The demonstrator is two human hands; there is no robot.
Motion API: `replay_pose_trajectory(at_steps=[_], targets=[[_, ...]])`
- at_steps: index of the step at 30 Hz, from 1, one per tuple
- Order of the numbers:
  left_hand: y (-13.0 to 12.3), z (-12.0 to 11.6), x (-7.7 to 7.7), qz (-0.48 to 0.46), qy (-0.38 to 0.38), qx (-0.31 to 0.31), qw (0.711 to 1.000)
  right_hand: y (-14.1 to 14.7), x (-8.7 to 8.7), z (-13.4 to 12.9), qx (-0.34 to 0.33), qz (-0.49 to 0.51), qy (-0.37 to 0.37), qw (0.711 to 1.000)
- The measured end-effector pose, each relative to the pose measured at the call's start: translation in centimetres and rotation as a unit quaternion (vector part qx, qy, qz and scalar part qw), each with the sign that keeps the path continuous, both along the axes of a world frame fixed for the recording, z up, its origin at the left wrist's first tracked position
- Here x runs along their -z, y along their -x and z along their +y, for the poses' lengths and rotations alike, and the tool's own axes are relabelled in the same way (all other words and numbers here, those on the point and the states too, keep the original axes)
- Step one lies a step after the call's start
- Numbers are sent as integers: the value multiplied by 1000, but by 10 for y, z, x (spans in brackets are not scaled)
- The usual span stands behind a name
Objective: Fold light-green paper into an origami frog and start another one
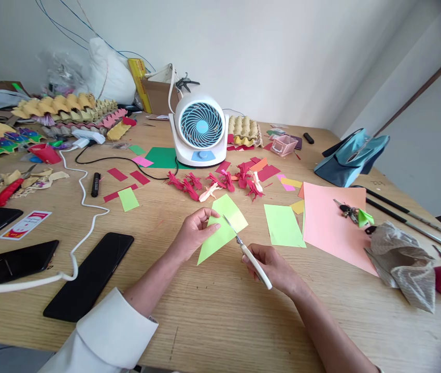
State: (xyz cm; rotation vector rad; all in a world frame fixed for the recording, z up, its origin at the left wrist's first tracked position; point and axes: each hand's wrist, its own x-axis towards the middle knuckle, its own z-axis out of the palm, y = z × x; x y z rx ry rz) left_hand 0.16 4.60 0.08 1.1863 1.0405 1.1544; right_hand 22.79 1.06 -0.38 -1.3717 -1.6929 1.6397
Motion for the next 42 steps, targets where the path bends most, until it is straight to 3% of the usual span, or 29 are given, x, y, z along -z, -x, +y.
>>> replay_pose_trajectory(at_steps=[10,35,42], targets=[[-1,1,7,15,0,17,1000,1,-2,-1,5,1,-17,1000],[-5,-6,-5,21,-1,20,1000,2,-4,0,9,-14,-8,1000],[-8,-8,-5,19,2,47,999,3,-4,0,6,-1,-12,1000]])
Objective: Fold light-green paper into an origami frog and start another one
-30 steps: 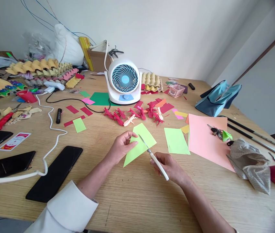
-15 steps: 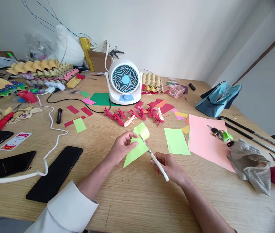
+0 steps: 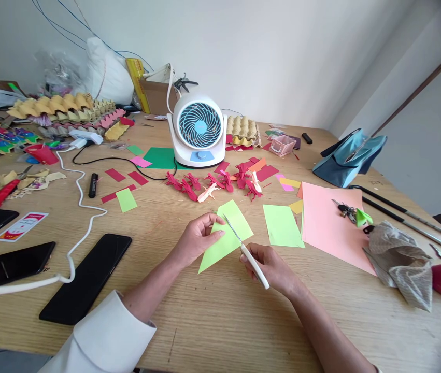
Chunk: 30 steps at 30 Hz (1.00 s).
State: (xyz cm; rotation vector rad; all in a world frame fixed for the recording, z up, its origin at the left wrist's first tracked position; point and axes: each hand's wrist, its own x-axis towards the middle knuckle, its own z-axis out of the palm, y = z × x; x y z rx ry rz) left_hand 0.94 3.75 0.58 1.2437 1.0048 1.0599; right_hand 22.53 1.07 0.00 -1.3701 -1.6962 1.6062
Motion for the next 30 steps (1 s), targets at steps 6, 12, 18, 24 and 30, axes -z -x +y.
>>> replay_pose_trajectory(at_steps=[6,12,18,24,30], targets=[[0,0,1,3,-2,4,1000,0,0,-1,4,1,-17,1000],[0,0,1,2,0,-3,1000,1,4,-2,5,17,-10,1000],[1,0,1,-16,8,5,1000,3,3,-2,15,10,-5,1000],[1,0,-1,-29,15,5,999,2,1,-2,13,-1,-12,1000],[0,-1,1,-37,18,5,999,1,2,-1,10,10,-4,1000]])
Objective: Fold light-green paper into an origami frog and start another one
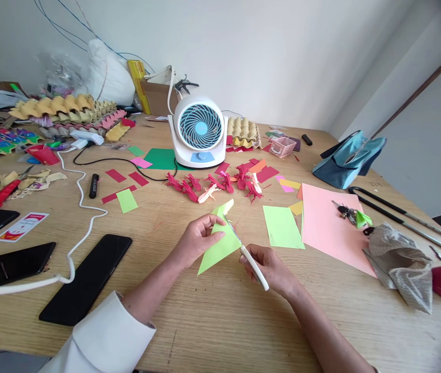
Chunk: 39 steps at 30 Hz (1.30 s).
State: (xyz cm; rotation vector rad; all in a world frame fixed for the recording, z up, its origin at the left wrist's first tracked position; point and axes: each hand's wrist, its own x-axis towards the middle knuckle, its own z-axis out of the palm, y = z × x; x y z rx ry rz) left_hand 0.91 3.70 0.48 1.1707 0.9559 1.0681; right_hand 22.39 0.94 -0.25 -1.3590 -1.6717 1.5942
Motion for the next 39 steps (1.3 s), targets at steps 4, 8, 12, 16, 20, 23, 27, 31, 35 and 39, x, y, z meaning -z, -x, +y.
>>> replay_pose_trajectory(at_steps=[4,8,12,16,20,23,27,31,35,39], targets=[[-1,-1,0,10,-3,8,1000,0,0,0,0,5,-7,1000],[-3,-3,-3,10,-1,20,1000,1,0,1,2,5,-12,1000],[-4,-5,-4,1,1,31,1000,1,3,1,6,2,-15,1000],[-5,-6,-2,-11,1,35,999,1,4,1,9,7,-16,1000],[-5,-6,-1,-6,2,39,999,2,3,0,14,6,-18,1000],[-4,-5,-1,0,1,41,999,2,2,0,15,8,-18,1000],[-4,-6,-4,10,-4,34,999,3,2,0,16,12,-20,1000],[-5,-7,-7,16,-4,27,999,4,2,-1,26,15,-26,999],[-4,-7,-8,11,10,30,999,4,2,-2,31,12,-22,999],[-4,-7,-7,9,10,31,999,4,1,-3,33,12,-19,999]])
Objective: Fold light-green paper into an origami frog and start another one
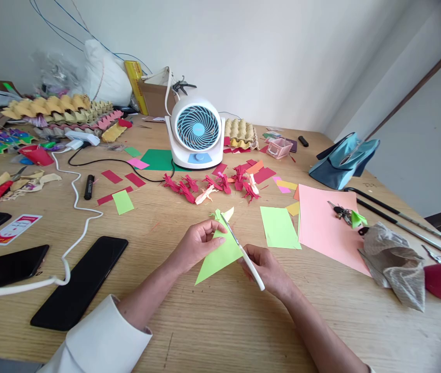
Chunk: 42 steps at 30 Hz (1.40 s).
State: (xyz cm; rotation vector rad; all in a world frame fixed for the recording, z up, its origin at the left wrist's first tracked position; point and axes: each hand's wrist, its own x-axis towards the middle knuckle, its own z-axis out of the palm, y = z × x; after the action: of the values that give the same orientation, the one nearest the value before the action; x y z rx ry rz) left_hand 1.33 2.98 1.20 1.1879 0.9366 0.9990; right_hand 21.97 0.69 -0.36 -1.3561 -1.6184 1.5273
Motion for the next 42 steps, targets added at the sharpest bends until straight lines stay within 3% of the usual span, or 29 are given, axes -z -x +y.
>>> replay_pose_trajectory(at_steps=[11,17,20,24,27,31,36,39,41,42], targets=[[1,3,4,10,-13,8,1000,0,5,1,8,7,-12,1000],[0,3,5,12,-30,0,999,-11,7,12,78,-50,-98,991],[1,5,9,18,-37,3,999,-29,8,22,136,-205,-174,954],[2,8,18,57,-57,-6,997,-58,10,33,153,-434,-258,850],[3,11,25,99,-81,-16,992,-74,11,38,161,-543,-235,790],[4,13,31,114,-99,-23,988,-85,11,41,171,-609,-173,755],[3,14,34,95,-114,-17,989,-93,10,43,171,-624,-134,751],[1,14,35,75,-110,-26,991,-91,9,42,208,-598,-183,752],[-3,13,34,36,-90,-43,994,-81,7,38,232,-517,-256,783],[-5,12,34,16,-78,-55,995,-73,5,36,228,-439,-292,819]])
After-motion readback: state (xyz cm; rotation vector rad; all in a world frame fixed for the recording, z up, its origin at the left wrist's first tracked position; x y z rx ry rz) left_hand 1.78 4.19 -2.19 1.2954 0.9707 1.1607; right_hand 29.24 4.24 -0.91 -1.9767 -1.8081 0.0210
